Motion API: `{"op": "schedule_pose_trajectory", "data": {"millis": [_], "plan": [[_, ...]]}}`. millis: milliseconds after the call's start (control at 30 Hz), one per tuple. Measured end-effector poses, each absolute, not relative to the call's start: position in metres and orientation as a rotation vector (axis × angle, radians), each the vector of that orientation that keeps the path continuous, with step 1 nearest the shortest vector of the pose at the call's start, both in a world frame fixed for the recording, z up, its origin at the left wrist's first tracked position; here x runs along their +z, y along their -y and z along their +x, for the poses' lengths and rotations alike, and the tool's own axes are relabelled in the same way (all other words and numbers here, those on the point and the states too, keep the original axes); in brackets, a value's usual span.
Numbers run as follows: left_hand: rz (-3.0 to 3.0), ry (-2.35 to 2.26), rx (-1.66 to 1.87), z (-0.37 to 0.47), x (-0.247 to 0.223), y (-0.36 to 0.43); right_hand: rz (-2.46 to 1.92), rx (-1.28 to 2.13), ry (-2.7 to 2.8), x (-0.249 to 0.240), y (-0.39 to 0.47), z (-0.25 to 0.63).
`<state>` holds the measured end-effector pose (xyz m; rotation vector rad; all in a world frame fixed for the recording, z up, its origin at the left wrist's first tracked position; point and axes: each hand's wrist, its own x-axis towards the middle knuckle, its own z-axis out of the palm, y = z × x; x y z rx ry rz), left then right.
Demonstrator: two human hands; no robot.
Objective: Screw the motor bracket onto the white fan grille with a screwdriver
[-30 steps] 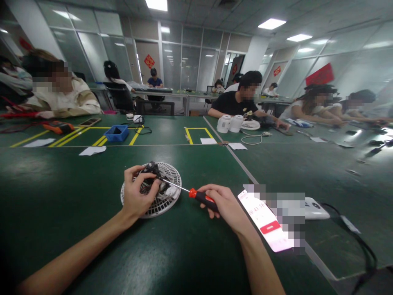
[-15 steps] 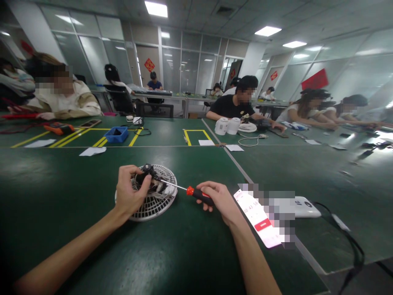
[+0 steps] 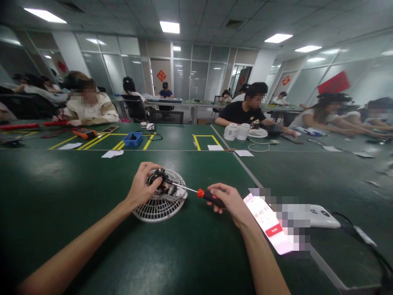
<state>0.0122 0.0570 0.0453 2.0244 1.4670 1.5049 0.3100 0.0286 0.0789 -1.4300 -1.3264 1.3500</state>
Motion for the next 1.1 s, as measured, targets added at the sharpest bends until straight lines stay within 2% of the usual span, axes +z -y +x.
{"op": "schedule_pose_trajectory", "data": {"millis": [233, 533, 833, 1100], "plan": [[1.966, -1.249, 1.232, 0.000, 0.055, -0.067, -1.413, 1.359, 1.358, 0.080, -0.029, 0.310], [1.795, -1.260, 1.294, -0.003, 0.055, -0.067, -1.387, 1.349, 1.385, 0.078, -0.028, 0.310], [1.833, -1.199, 1.183, -0.002, 0.056, -0.066, -1.395, 1.353, 1.369, 0.076, -0.029, 0.313], [1.827, -1.244, 1.243, 0.002, 0.056, -0.057, -1.408, 1.328, 1.377, 0.077, -0.029, 0.313]]}}
